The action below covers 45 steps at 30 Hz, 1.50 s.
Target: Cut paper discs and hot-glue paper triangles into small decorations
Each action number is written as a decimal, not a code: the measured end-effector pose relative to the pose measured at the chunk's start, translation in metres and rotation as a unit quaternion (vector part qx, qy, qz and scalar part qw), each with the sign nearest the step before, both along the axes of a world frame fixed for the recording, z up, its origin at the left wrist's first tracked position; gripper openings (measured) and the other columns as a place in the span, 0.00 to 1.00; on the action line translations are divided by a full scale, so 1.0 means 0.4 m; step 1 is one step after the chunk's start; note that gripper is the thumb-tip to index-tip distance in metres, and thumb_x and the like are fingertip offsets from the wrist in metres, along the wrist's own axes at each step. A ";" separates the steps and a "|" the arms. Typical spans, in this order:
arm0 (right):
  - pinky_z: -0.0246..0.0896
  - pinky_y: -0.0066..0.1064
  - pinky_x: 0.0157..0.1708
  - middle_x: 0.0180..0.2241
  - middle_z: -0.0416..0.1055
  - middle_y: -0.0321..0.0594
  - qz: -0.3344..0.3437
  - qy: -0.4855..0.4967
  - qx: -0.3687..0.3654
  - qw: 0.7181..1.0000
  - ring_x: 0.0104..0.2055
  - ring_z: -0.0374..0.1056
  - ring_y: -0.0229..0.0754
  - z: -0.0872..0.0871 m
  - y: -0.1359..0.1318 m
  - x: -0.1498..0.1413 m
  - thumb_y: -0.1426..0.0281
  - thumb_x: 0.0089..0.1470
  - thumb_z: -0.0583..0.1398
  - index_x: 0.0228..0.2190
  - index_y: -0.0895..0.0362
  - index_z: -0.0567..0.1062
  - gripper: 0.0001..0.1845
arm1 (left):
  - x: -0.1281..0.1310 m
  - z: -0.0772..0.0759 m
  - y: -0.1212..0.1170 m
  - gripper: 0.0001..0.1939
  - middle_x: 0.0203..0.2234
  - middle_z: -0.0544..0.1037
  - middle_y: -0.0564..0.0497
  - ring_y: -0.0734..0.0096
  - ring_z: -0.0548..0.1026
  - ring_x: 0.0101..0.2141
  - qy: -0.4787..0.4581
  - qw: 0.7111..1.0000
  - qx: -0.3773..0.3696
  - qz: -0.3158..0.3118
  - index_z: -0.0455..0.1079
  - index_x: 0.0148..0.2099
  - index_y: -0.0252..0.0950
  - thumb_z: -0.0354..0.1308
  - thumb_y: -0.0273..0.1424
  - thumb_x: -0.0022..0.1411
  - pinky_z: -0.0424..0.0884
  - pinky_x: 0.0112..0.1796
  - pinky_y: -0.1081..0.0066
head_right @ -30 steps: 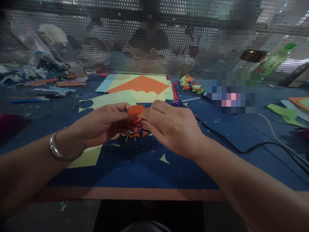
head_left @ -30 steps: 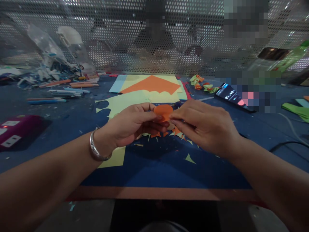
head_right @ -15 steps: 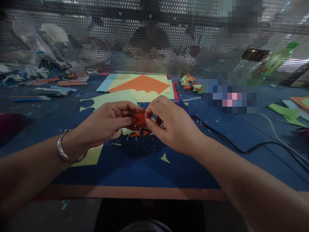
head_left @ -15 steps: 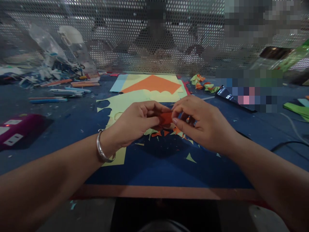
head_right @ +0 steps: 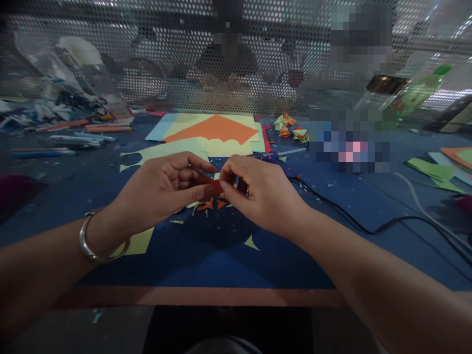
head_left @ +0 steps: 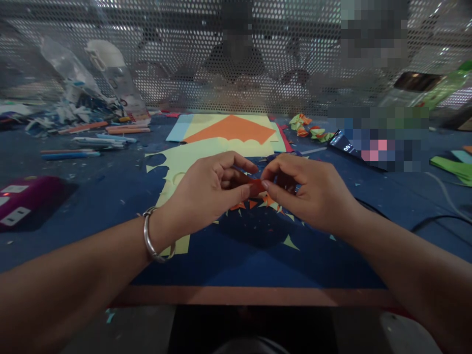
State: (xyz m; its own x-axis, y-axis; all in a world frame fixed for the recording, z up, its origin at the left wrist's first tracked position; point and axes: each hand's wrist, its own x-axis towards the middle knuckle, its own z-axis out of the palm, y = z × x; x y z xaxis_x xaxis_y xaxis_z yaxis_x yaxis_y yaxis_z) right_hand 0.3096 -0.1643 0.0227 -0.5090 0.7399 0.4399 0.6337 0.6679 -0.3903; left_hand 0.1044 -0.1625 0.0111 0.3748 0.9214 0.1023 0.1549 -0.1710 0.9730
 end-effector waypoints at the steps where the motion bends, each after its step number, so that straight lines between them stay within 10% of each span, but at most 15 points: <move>1: 0.59 0.27 0.29 0.28 0.72 0.34 0.004 0.006 0.003 1.000 0.26 0.65 0.32 -0.002 0.001 0.000 0.73 0.59 0.59 0.33 0.57 0.73 0.03 | 0.000 0.001 0.000 0.17 0.30 0.83 0.51 0.66 0.82 0.33 0.009 1.000 0.011 0.008 0.69 0.43 0.37 0.70 0.33 0.55 0.76 0.33 0.70; 18: 0.56 0.25 0.24 0.25 0.72 0.32 0.022 0.080 -0.065 0.994 0.23 0.63 0.31 -0.012 0.012 0.005 0.72 0.59 0.61 0.33 0.59 0.76 0.04 | -0.003 -0.002 -0.003 0.06 0.30 0.82 0.54 0.76 0.81 0.31 0.020 0.993 0.116 0.032 0.72 0.40 0.36 0.65 0.26 0.60 0.75 0.33 0.79; 45: 0.57 0.26 0.25 0.24 0.72 0.34 0.021 0.083 -0.124 0.989 0.24 0.63 0.32 -0.008 0.006 0.003 0.69 0.60 0.60 0.32 0.59 0.75 0.06 | -0.007 0.005 0.008 0.07 0.24 0.81 0.51 0.75 0.79 0.25 0.058 0.996 -0.052 -0.048 0.74 0.34 0.32 0.64 0.31 0.61 0.75 0.29 0.77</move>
